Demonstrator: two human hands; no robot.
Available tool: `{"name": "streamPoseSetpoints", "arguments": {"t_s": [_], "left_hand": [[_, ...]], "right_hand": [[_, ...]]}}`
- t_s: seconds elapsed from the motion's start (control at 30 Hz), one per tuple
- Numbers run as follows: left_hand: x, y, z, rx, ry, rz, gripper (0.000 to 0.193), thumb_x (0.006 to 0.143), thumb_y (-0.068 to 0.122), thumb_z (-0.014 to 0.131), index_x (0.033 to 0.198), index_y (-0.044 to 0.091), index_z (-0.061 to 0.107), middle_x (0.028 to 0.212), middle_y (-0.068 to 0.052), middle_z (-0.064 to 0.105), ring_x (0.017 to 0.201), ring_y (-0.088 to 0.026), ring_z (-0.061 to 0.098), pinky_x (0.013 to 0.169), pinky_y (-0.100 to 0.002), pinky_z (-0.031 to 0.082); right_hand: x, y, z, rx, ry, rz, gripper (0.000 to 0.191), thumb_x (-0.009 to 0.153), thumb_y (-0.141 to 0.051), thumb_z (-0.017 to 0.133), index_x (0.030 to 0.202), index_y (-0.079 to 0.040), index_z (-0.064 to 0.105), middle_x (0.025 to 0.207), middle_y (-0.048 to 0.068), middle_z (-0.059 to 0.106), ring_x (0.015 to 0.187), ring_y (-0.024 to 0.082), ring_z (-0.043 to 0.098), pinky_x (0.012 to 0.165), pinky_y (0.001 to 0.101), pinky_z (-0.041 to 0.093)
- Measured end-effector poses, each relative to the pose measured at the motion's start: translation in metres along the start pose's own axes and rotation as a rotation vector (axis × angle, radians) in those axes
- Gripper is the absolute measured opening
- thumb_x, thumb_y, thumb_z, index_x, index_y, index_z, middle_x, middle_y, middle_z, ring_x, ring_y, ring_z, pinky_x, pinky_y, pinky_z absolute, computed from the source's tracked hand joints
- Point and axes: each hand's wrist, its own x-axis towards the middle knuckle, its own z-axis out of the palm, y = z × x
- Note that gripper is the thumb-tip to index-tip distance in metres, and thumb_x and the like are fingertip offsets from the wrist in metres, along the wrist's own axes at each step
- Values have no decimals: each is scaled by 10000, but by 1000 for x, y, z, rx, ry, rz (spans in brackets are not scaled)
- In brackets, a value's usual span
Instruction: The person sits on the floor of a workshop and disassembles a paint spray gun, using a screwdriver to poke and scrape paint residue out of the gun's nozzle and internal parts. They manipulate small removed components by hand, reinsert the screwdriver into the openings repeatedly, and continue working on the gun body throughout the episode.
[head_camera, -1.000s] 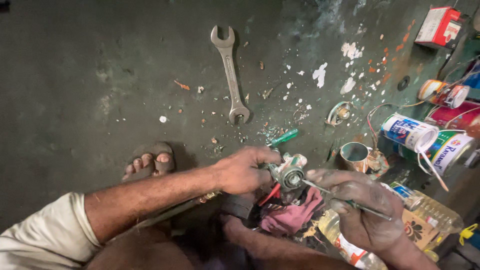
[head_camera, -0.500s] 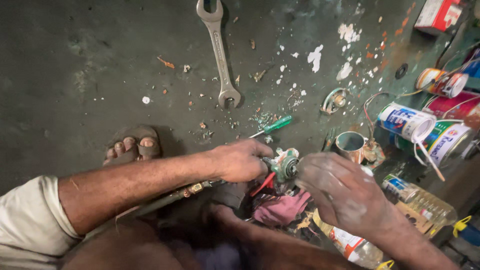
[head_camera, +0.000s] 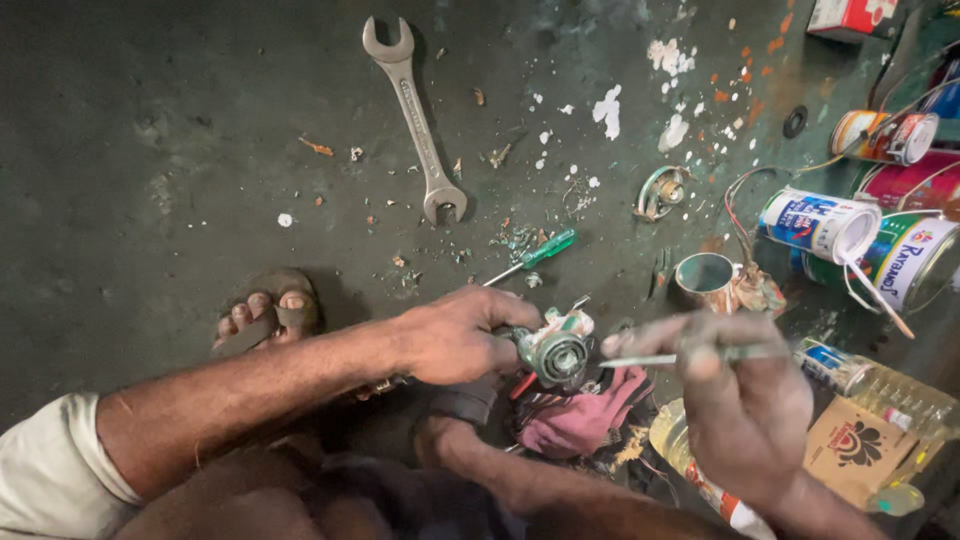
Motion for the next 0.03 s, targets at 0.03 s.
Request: {"name": "streamPoseSetpoints", "arguments": {"t_s": [0.03], "left_hand": [[1,2,0,-20,-23,-8,300,831,194,638,1096,93,734,1059,-115,738,1026,-217,710,886,-384,551]], "right_hand": [[-4,4,-1,-20,-37,-85,124,1128,-163,512,1173,-48,523,1069,177,739,1012,276,786,906,465,659]]}}
